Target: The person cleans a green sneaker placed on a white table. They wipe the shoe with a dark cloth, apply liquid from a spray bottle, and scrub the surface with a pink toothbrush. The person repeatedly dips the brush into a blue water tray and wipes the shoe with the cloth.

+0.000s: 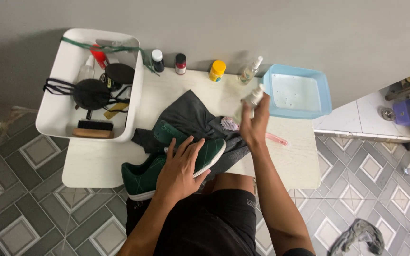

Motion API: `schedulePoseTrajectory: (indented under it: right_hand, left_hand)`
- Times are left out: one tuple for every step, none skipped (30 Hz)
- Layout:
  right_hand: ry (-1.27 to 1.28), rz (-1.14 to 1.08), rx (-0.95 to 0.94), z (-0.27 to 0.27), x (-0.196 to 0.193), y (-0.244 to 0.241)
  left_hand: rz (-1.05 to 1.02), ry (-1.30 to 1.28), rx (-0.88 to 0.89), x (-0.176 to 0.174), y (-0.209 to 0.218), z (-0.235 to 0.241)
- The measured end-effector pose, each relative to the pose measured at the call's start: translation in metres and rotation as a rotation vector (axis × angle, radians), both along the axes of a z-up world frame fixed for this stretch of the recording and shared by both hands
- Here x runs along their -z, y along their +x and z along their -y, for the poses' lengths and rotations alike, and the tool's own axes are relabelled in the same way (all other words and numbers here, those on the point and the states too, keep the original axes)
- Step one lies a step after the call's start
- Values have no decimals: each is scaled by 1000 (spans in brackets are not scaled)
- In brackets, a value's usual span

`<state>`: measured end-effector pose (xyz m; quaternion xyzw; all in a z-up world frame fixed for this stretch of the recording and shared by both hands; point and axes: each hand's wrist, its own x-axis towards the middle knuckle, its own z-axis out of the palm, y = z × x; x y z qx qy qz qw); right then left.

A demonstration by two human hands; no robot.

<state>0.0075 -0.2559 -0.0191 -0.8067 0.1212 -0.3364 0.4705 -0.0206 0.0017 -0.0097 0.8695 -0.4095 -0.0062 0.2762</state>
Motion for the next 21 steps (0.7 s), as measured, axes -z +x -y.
schedulePoseTrajectory:
  right_hand:
    - [0,-10,-2,-9,-11,-15]
    - [30,-1,-74,-17,-24,-27]
    - [59,8,-146,-24,-36,-39]
    - [57,1,-149,-27,-33,-49]
    - [122,-105,-217,-30,-29,-60]
    - [190,-211,-284,-33,-26,-71]
    - [189,-219,-285,-39,-28,-79]
    - [191,-357,-337,-45,-31,-87]
    - [192,-495,-389,-51,-33,-95]
    - [192,-501,-388,-52,-29,-101]
    - [193,-543,-393,-54,-26,-106]
    - [194,-583,-400,-56,-22,-111]
    - [194,-589,-401,-56,-19,-112]
    - [196,-569,-419,-57,-16,-113]
    - [199,-549,-436,-58,-13,-114]
    - [199,-551,-436,-58,-7,-114]
    - [327,-492,-474,-58,0,-114]
    - [454,-430,-513,-58,6,-112]
    - [454,-430,-515,-59,8,-112]
    - [564,-375,-554,-60,9,-111]
    - [674,-319,-593,-61,11,-110]
  left_hand:
    - [-10,0,-2,0,-1,-1]
    - [-2,1,-3,0,1,0]
    - [7,2,-3,0,2,1]
    - [0,-1,-6,0,3,1]
    - [0,0,-6,1,4,1]
    - [-1,3,-5,1,5,1]
    - [-8,2,-7,1,5,1]
    - [-9,9,-3,0,6,1]
    - [-10,15,1,0,7,1]
    - [-16,14,0,2,8,1]
    - [-11,17,2,4,8,0]
    - [-4,20,2,7,9,0]
    - [-9,20,0,7,9,0]
    - [-8,19,0,7,8,0]
    - [-6,18,0,7,8,0]
    - [-8,18,0,8,8,0]
    - [-12,19,3,8,8,0]
    - [-15,19,3,9,8,0]
    - [-14,19,1,8,8,0]
    - [-25,17,2,8,8,0]
    - [-36,15,3,7,8,0]
